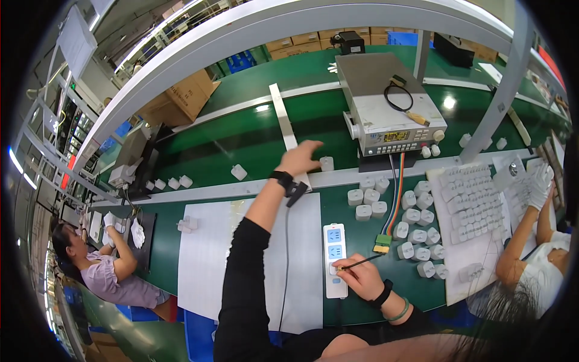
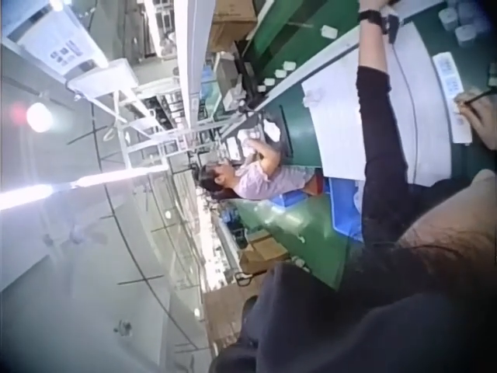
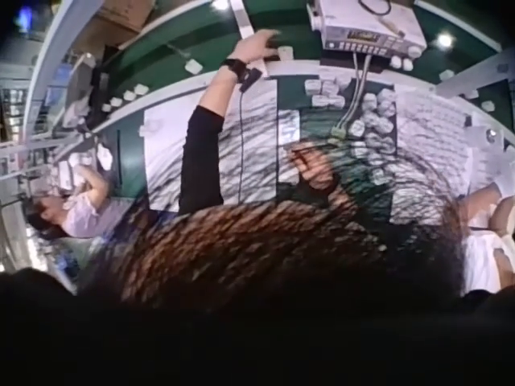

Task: The person tests power adapters by plugging them into a power strip, touching the contacts with a probe, and placing them onto a conveyor belt. The person also wipes the adapters with a cloth and moves them between the belt and the work surface by hand.

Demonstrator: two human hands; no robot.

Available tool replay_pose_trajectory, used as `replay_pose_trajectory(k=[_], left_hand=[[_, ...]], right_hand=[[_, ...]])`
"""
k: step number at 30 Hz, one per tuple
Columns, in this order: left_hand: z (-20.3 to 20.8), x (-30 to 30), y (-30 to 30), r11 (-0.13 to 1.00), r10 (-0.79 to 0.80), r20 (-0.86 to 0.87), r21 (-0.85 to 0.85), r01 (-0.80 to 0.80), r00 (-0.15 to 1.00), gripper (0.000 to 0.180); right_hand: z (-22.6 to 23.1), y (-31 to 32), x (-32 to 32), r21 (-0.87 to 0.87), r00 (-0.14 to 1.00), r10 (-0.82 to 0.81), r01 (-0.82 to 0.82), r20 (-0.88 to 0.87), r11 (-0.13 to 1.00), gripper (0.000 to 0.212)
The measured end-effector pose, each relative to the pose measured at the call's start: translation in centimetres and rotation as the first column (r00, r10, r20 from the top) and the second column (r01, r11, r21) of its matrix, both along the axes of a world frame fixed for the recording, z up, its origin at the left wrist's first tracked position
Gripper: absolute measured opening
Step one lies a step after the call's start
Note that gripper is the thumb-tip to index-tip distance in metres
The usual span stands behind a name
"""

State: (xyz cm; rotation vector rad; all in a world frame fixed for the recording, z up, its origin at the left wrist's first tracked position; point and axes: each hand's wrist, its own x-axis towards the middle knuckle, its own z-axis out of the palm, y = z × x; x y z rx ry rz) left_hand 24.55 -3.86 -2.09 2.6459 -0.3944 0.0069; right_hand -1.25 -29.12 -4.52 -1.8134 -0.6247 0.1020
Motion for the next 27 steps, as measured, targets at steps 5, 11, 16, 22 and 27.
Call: replay_pose_trajectory(k=[5, 11, 16, 22, 27], left_hand=[[-0.6, 0.4, 11.4, 0.563, 0.237, 0.214, 0.765, -0.314, 0.948, 0.038], [-2.9, -2.4, 17.9, 0.371, 0.558, 0.128, 0.846, -0.384, 0.82, 0.019], [-1.2, -8.3, 12.4, 0.907, 0.313, -0.12, -0.255, -0.334, 0.942, 0.039], [-3.0, -17.6, -1.1, 0.576, -0.165, -0.273, -0.807, -0.132, 0.948, 0.05], [-2.0, -19.0, -3.5, 0.905, -0.179, -0.082, -0.405, 0.131, 0.98, 0.044]], right_hand=[[0.4, 0.5, -0.1, 0.007, 0.999, 0.023, -0.023, -0.036, 1.0, 0.022], [0.1, 0.8, 0.1, 0.015, 0.999, 0.029, -0.029, -0.013, 0.999, 0.021], [0.6, 0.8, 0.1, 0.013, 1.0, 0.019, -0.019, 0.007, 1.0, 0.02], [-0.3, 1.2, 0.3, 0.057, 0.999, 0.024, -0.027, 0.046, 0.998, 0.02], [-0.6, 1.1, 0.0, 0.089, 0.999, 0.02, -0.022, 0.029, 0.996, 0.019]])
